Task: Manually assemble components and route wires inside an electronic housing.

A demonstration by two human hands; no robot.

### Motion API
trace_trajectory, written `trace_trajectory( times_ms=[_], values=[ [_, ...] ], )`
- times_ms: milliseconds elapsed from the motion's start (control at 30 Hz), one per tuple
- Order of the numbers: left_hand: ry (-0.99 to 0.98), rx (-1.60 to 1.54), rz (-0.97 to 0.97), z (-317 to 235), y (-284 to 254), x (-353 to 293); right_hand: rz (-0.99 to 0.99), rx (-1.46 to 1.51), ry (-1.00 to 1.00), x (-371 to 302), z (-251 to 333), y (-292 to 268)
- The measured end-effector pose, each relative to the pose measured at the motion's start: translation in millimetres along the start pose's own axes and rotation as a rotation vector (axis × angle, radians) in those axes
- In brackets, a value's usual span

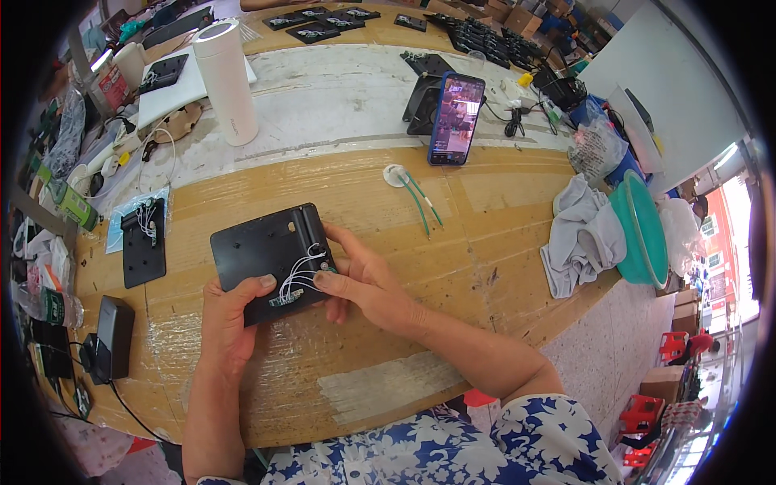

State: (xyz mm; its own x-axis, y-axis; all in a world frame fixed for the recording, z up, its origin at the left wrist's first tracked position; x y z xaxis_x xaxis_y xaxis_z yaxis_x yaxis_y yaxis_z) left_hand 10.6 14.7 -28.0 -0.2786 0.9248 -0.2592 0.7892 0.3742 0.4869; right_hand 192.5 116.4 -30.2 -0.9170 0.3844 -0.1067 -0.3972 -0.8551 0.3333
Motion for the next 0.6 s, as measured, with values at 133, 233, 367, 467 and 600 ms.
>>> trace_trajectory(
  times_ms=[133,233,367,467,600],
  values=[
    [-0.009,0.002,0.007,0.7,-2.6,0.4,-0.004,-0.014,0.003,-0.6,1.4,1.2],
    [-0.013,0.026,0.008,0.7,-2.4,0.7,-0.003,-0.019,0.007,-0.8,0.6,0.6],
    [-0.013,0.023,0.007,-0.2,0.1,0.5,-0.004,-0.021,0.004,-1.1,0.1,-0.2],
    [-0.019,0.014,0.005,0.7,-1.1,0.4,-0.008,-0.025,-0.005,-1.3,-0.2,1.1],
    [-0.014,0.008,0.012,0.9,-0.6,-0.3,-0.034,-0.008,-0.022,-2.1,-2.0,2.3]
  ],
)
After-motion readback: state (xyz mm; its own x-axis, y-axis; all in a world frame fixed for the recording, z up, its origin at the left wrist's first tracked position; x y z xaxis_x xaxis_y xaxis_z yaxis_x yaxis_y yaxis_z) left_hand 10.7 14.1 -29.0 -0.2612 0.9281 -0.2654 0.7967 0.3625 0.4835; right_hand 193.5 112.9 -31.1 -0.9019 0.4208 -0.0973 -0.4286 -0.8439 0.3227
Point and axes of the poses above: each hand's wrist, its own x-axis towards the middle knuckle, its own y-axis out of the palm, z = x × y, the point moved 1 cm from there along x, towards the middle knuckle, and after that the axes turned 12 degrees about z, right-handed, at the moved point
